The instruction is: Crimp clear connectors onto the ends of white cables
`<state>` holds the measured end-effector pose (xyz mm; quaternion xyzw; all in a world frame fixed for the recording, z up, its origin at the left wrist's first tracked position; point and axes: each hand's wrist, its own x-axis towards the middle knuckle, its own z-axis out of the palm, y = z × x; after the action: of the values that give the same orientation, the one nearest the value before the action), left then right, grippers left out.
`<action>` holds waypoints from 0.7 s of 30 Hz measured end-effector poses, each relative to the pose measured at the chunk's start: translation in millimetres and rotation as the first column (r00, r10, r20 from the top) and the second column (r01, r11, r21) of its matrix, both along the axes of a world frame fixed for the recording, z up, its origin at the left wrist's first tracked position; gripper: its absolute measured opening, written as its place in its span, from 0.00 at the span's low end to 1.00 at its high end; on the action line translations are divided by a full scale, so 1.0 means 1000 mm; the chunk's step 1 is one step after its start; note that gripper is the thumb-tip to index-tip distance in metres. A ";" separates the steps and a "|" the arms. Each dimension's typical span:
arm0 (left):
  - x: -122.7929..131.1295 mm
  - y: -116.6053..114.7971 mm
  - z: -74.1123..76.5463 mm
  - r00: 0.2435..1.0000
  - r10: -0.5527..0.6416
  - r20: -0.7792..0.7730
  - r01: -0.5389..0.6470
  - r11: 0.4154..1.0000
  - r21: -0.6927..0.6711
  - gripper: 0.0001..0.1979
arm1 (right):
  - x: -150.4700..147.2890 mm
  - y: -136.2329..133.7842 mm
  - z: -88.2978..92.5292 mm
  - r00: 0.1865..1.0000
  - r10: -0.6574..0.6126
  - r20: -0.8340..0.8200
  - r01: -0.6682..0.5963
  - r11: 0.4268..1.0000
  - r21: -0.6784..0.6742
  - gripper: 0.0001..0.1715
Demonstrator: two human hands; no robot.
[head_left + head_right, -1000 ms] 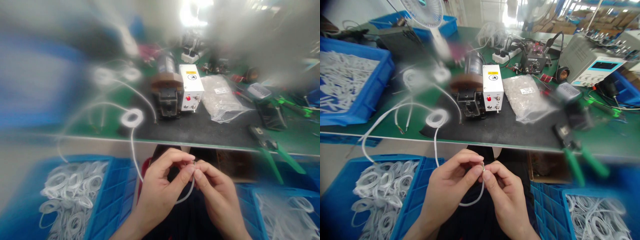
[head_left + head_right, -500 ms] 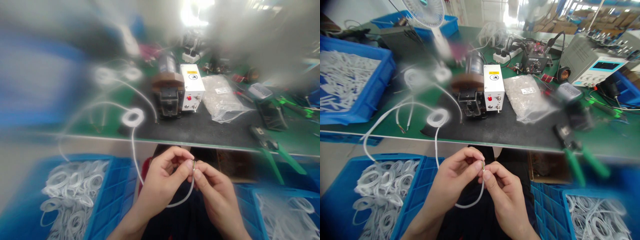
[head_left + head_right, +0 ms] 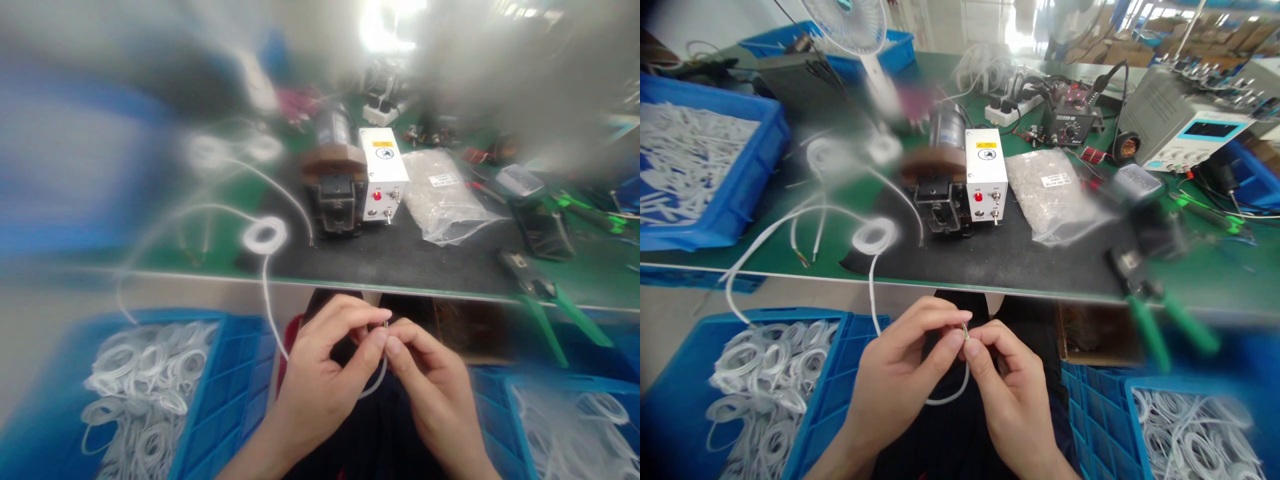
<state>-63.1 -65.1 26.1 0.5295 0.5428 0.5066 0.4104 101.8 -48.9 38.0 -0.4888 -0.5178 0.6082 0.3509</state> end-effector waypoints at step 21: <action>0.006 -0.006 -0.004 0.936 0.129 0.329 -0.084 0.985 -0.148 0.08 | -0.004 -0.003 -0.006 0.989 -0.076 -0.129 0.067 0.995 -0.079 0.06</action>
<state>-57.1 -70.7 22.5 0.3764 0.5248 0.5742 0.5032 97.7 -51.8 31.5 -0.4785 -0.4525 0.6451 0.3875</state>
